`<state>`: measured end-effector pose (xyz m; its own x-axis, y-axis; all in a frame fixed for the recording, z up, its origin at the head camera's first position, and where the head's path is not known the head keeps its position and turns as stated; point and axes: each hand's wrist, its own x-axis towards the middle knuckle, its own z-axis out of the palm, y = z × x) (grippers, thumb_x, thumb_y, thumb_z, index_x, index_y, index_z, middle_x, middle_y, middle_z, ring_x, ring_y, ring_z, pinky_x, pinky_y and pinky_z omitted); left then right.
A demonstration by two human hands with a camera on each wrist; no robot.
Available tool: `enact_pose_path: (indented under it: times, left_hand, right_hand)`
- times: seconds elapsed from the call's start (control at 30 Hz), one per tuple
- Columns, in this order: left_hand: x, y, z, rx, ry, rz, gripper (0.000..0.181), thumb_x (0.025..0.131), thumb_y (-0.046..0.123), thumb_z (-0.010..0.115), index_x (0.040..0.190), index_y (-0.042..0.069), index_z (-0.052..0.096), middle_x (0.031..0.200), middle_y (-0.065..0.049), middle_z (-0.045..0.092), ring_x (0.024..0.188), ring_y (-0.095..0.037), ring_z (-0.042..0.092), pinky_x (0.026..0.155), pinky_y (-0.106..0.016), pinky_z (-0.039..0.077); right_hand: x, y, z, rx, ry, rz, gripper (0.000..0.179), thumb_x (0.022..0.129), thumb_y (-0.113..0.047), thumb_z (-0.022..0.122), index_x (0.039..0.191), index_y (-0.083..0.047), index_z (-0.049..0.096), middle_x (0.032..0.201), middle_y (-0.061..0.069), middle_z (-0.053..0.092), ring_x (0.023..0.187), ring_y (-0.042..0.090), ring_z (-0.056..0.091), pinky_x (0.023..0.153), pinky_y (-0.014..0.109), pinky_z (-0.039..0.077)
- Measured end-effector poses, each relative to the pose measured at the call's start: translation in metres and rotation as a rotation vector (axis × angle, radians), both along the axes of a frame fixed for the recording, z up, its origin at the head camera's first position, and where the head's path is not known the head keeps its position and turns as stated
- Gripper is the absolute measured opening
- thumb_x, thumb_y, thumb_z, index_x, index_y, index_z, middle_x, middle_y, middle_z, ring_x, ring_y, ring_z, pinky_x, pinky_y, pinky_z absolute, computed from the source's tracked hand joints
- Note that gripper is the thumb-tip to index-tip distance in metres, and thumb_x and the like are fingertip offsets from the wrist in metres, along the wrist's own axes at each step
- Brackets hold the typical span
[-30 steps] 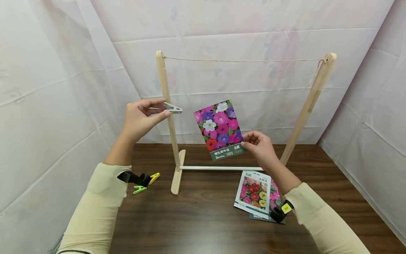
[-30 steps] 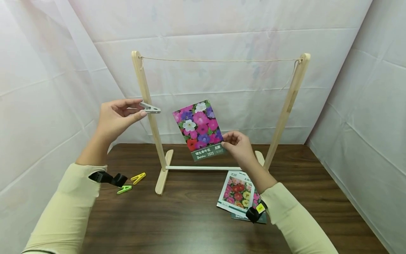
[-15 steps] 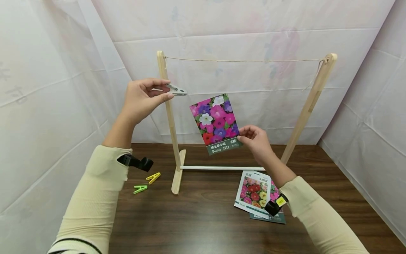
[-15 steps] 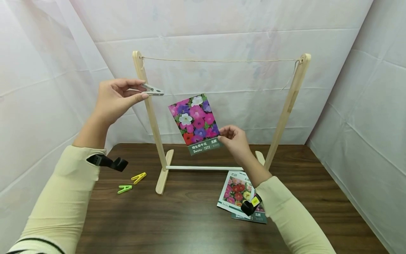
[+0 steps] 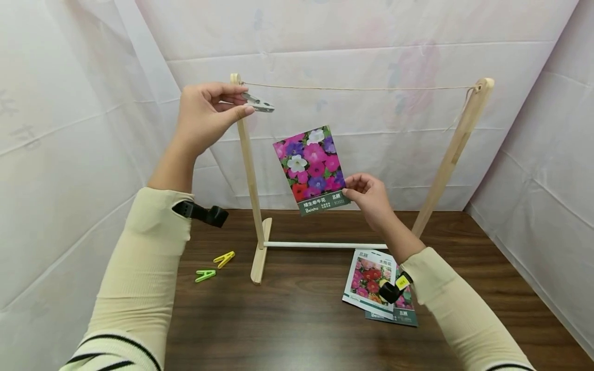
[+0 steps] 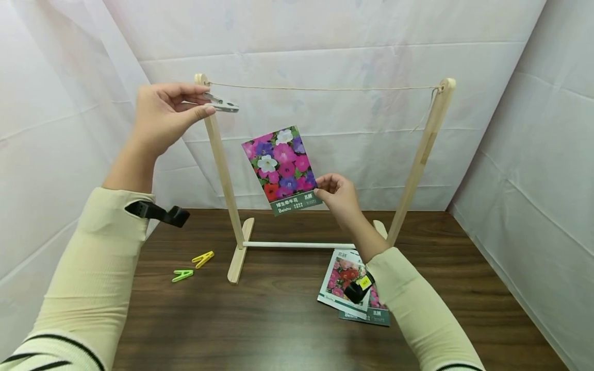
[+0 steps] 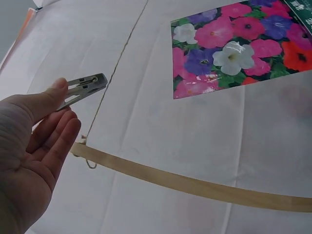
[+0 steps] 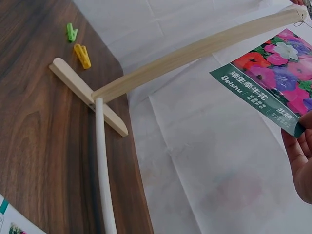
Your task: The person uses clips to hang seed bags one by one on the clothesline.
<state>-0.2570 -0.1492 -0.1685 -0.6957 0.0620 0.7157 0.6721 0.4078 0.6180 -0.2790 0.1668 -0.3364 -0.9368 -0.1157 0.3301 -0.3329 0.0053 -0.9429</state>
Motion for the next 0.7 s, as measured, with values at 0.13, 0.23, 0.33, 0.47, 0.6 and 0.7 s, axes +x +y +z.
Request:
enact_pose_path:
  times: [0.13,0.23,0.33,0.47,0.6,0.7]
  left_hand:
    - [-0.004,0.001,0.008,0.006,0.018,0.035,0.026,0.08,0.004,0.08,0.104,-0.006,0.073,0.084,-0.001,0.07,0.073,-0.008,0.067,0.071,-0.015,0.054]
    - [-0.006,0.003,0.012,0.007,0.042,0.079,0.023,0.081,0.005,0.08,0.1,-0.005,0.074,0.083,0.001,0.071,0.069,-0.007,0.066,0.069,-0.014,0.053]
    - [-0.01,0.004,0.016,0.018,0.043,0.104,0.02,0.08,0.007,0.081,0.096,-0.004,0.075,0.081,0.003,0.072,0.067,-0.006,0.066,0.067,-0.014,0.053]
    - [-0.014,0.005,0.02,0.026,0.036,0.116,0.017,0.081,0.008,0.08,0.093,-0.003,0.076,0.075,0.009,0.07,0.065,-0.007,0.065,0.066,-0.015,0.052]
    - [-0.016,0.008,0.023,0.018,0.042,0.141,0.012,0.082,0.008,0.079,0.09,-0.001,0.077,0.075,0.006,0.071,0.064,-0.007,0.065,0.065,-0.015,0.052]
    - [-0.017,0.011,0.025,0.002,0.04,0.173,0.012,0.083,0.01,0.079,0.09,0.0,0.078,0.078,0.001,0.073,0.063,-0.006,0.064,0.065,-0.014,0.052]
  right_hand:
    - [-0.003,-0.007,0.005,-0.014,0.017,-0.008,0.014,0.088,0.006,0.064,0.101,0.007,0.06,0.086,0.005,0.059,0.078,0.016,0.053,0.065,0.023,0.049]
    - [-0.005,-0.013,0.008,-0.026,0.019,-0.017,0.013,0.087,0.007,0.064,0.099,0.006,0.061,0.086,0.005,0.059,0.077,0.016,0.053,0.064,0.022,0.048]
    - [-0.009,-0.02,0.01,-0.049,0.016,-0.027,0.011,0.087,0.007,0.065,0.097,0.003,0.061,0.086,0.005,0.059,0.077,0.015,0.053,0.064,0.021,0.049]
    - [-0.013,-0.029,0.012,-0.081,0.026,-0.042,0.011,0.086,0.009,0.064,0.094,0.002,0.062,0.084,0.005,0.06,0.076,0.014,0.053,0.063,0.021,0.049]
    - [-0.017,-0.038,0.015,-0.086,0.046,-0.064,0.011,0.085,0.011,0.064,0.093,0.003,0.063,0.083,0.004,0.061,0.076,0.015,0.053,0.062,0.021,0.048]
    - [-0.019,-0.044,0.018,-0.079,0.06,-0.088,0.011,0.085,0.011,0.065,0.094,0.005,0.063,0.083,0.003,0.061,0.076,0.015,0.054,0.062,0.021,0.047]
